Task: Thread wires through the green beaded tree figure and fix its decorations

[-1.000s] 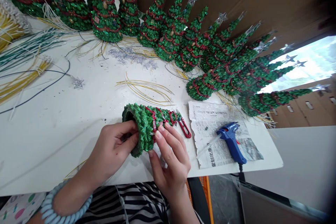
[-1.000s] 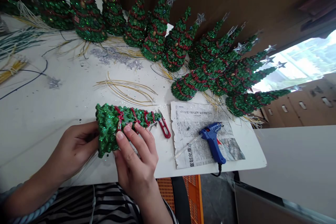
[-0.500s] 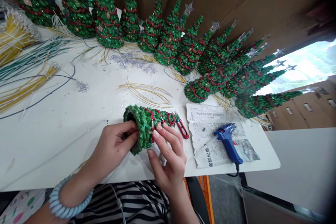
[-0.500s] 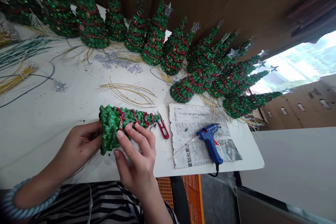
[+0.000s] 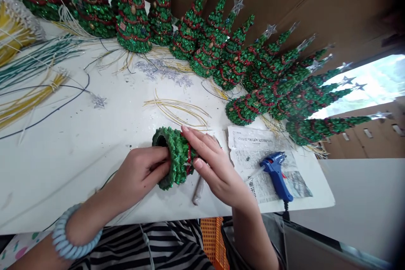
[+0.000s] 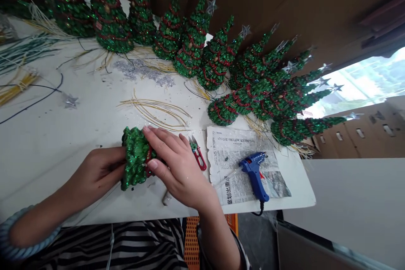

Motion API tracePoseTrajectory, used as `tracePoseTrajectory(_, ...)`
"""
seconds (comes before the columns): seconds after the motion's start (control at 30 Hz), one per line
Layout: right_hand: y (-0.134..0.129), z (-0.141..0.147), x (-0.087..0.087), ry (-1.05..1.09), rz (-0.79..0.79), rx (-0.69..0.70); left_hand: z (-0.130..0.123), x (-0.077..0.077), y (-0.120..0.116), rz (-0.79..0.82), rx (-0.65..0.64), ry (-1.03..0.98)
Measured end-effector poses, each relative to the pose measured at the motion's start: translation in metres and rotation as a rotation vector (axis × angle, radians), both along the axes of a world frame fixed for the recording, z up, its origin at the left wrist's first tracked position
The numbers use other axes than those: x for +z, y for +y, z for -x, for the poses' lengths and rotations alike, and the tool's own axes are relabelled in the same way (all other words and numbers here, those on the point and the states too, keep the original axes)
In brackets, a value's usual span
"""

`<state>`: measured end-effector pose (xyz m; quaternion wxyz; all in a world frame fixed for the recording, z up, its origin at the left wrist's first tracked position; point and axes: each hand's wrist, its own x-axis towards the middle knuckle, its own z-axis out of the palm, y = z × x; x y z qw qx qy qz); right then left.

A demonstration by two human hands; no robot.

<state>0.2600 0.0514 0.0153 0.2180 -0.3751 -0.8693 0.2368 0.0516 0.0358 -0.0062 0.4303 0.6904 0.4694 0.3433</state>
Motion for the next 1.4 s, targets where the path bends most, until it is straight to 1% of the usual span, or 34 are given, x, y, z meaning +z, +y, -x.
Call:
tracePoseTrajectory(0.1, 0.004, 0.001, 0.002, 0.011, -0.003, 0.018, 0.000, -0.002, 0.000, 0.015, 0.004, 0.014)
tracePoseTrajectory(0.2, 0.006, 0.002, 0.002, -0.007, 0.018, 0.016, -0.001, -0.003, -0.002, -0.004, 0.018, 0.027)
tracePoseTrajectory(0.37, 0.007, -0.001, 0.003, -0.052, 0.074, 0.050, -0.001, -0.011, -0.005, -0.103, 0.007, 0.018)
tracePoseTrajectory(0.47, 0.008, -0.002, 0.006, -0.062, 0.109, 0.069, 0.000, -0.016, -0.007, -0.171, -0.024, 0.005)
tracePoseTrajectory(0.6, 0.008, 0.000, 0.009, -0.067, 0.147, 0.060, 0.001, -0.019, -0.008, -0.207, -0.053, 0.020)
tracePoseTrajectory(0.73, 0.008, 0.001, 0.012, -0.088, 0.170, 0.046, 0.001, -0.019, -0.007, -0.219, -0.071, 0.030)
tracePoseTrajectory(1.0, 0.011, 0.002, 0.016, -0.110, 0.198, 0.070, 0.001, -0.019, -0.008, -0.239, -0.072, 0.035)
tracePoseTrajectory(1.23, 0.010, 0.002, 0.016, -0.090, 0.306, 0.066, 0.002, -0.010, -0.001, -0.306, -0.063, 0.070)
tracePoseTrajectory(1.4, 0.012, -0.002, 0.016, -0.068, 0.339, 0.111, 0.000, -0.008, 0.000, -0.314, -0.059, 0.082)
